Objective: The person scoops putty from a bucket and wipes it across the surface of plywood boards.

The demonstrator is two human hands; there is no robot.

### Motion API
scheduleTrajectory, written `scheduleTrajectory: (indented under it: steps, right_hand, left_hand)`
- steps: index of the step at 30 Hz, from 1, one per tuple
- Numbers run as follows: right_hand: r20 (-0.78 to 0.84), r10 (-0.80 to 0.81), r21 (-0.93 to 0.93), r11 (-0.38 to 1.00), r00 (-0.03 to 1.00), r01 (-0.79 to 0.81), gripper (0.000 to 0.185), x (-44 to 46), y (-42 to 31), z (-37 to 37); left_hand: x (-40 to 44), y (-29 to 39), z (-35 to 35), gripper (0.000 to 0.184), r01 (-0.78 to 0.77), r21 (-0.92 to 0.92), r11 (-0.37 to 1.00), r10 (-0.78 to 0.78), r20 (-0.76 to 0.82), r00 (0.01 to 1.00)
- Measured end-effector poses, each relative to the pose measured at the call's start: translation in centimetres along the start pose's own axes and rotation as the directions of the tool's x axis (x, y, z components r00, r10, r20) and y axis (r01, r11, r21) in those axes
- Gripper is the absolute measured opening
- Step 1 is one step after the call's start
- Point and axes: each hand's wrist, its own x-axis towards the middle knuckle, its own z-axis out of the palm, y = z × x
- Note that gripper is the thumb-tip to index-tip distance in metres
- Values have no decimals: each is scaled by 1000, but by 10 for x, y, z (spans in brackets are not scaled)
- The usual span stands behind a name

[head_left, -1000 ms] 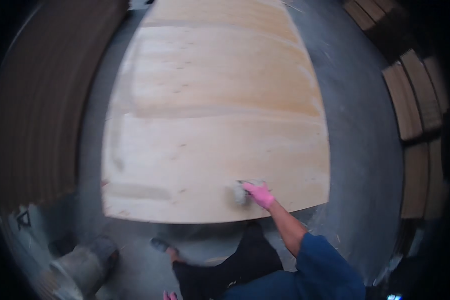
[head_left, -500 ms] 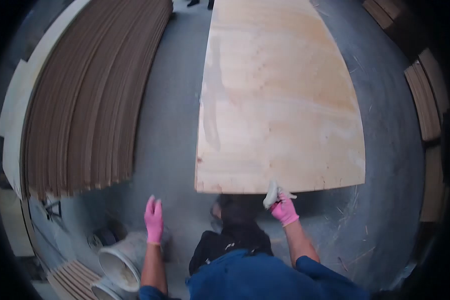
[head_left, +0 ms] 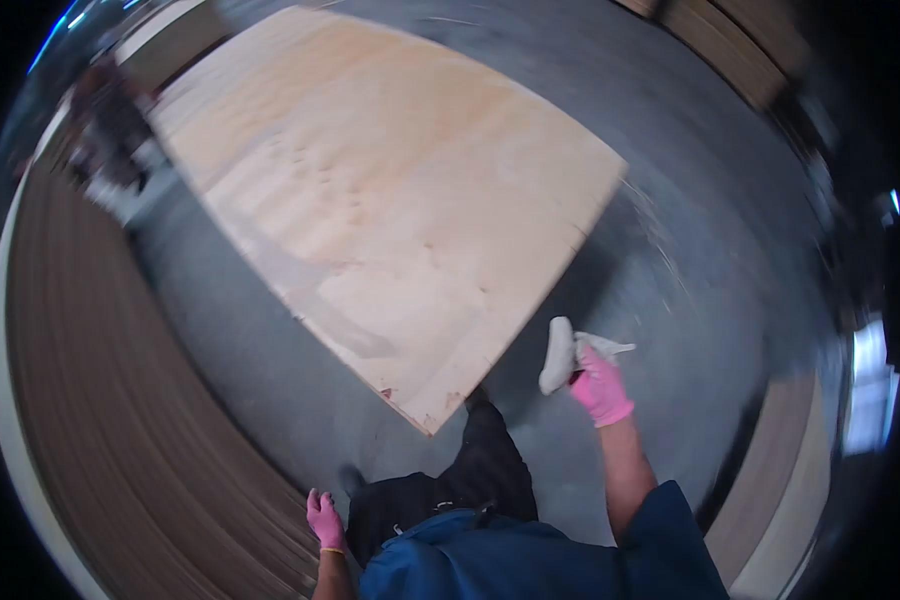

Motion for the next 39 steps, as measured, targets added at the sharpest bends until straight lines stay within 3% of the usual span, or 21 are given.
scheduleTrajectory:
  steps: [2, 4, 6, 7, 9, 11, 12, 13, 14, 17, 19, 21, 23, 24, 26, 28, 31, 33, 35, 37, 39]
  right_hand:
    - [-288, -252, -113, 967, 924, 228, 28, -95, -5, -21]
    - [-365, -491, -602, 772, 791, 202, 27, -208, -10, -24]
    - [-375, -674, -881, 473, 636, -18, 25, -327, -8, -15]
    - [-359, -746, -930, 337, 560, -147, 25, -383, -7, -7]
    - [-293, -835, -900, 76, 465, -430, 26, -477, 7, 17]
    - [-230, -845, -742, -168, 482, -648, 28, -551, 37, 47]
    - [-528, -819, -761, 338, 225, -554, 25, -579, 56, 64]
    - [-776, -631, -609, 741, 17, -282, 24, -600, 74, 79]
    - [-941, -329, -336, 937, -78, 100, 22, -621, 95, 93]
    - [-921, -358, -360, 933, -154, -14, 32, -677, 192, 116]
    - [-930, -295, -281, 955, -220, -94, 35, -689, 264, 127]
    - [-934, -210, -141, 960, -287, -244, 37, -683, 339, 132]
    - [-956, -194, -59, 862, -220, -503, 40, -685, 392, 130]
    - [-964, -202, -50, 778, -174, -627, 42, -676, 421, 131]
    - [-990, 8, 122, 563, -143, -817, 44, -669, 464, 116]
    - [-994, -42, 5, 900, -98, -435, 43, -594, 377, 140]
    - [-972, -207, -142, 899, -115, -414, 37, -484, 319, 123]
    - [-953, -204, -261, 928, 225, -265, 31, -382, 290, 102]
    - [-847, 24, -93, 977, 531, -193, 36, -262, 253, 85]
    - [-725, 204, 28, 963, 658, -267, 42, -142, 246, 57]
    - [-712, 321, 102, 928, 625, -360, 49, -15, 263, 28]
  left_hand:
    - [59, 2, -26, 52, -49, 41, 998, 40, 200, 979]
    - [109, 48, -40, 51, -29, 146, 989, -32, 400, 916]
    - [144, 88, -59, 48, -131, 245, 961, -18, 525, 851]
    - [162, 91, -69, 48, -114, 175, 978, 5, 529, 848]
    - [224, 89, -86, 45, -192, 326, 926, -71, 649, 758]
    - [269, 78, -95, 37, -226, 479, 848, -191, 675, 713]
    - [274, 83, -87, 34, -242, 577, 780, -284, 671, 685]
    - [276, 87, -86, 31, -249, 667, 702, -365, 638, 678]
    - [280, 88, -86, 28, -263, 745, 613, -444, 601, 665]
    - [317, 79, -44, 30, -334, 698, 634, -507, 701, 502]
    - [363, 60, -8, 31, -308, 531, 789, -488, 847, 211]
    - [275, 103, 10, 44, -323, 466, 824, -352, 867, 353]
    - [184, 162, 15, 53, -388, 448, 806, -294, 871, 394]
    - [179, 163, 17, 53, -427, 410, 806, -276, 898, 341]
    - [187, 171, 22, 53, -479, 297, 826, -188, 947, 262]
    - [182, 172, 24, 51, -430, 246, 869, -100, 937, 334]
    - [184, 169, 8, 50, -326, 241, 914, -73, 889, 452]
    - [184, 168, 23, 50, -233, 225, 946, -82, 863, 498]
    - [175, 158, 45, 48, -129, 213, 968, -107, 823, 557]
    - [157, 162, 51, 48, -197, 287, 938, -111, 783, 613]
    - [159, 153, 92, 48, -256, 292, 922, -40, 727, 685]
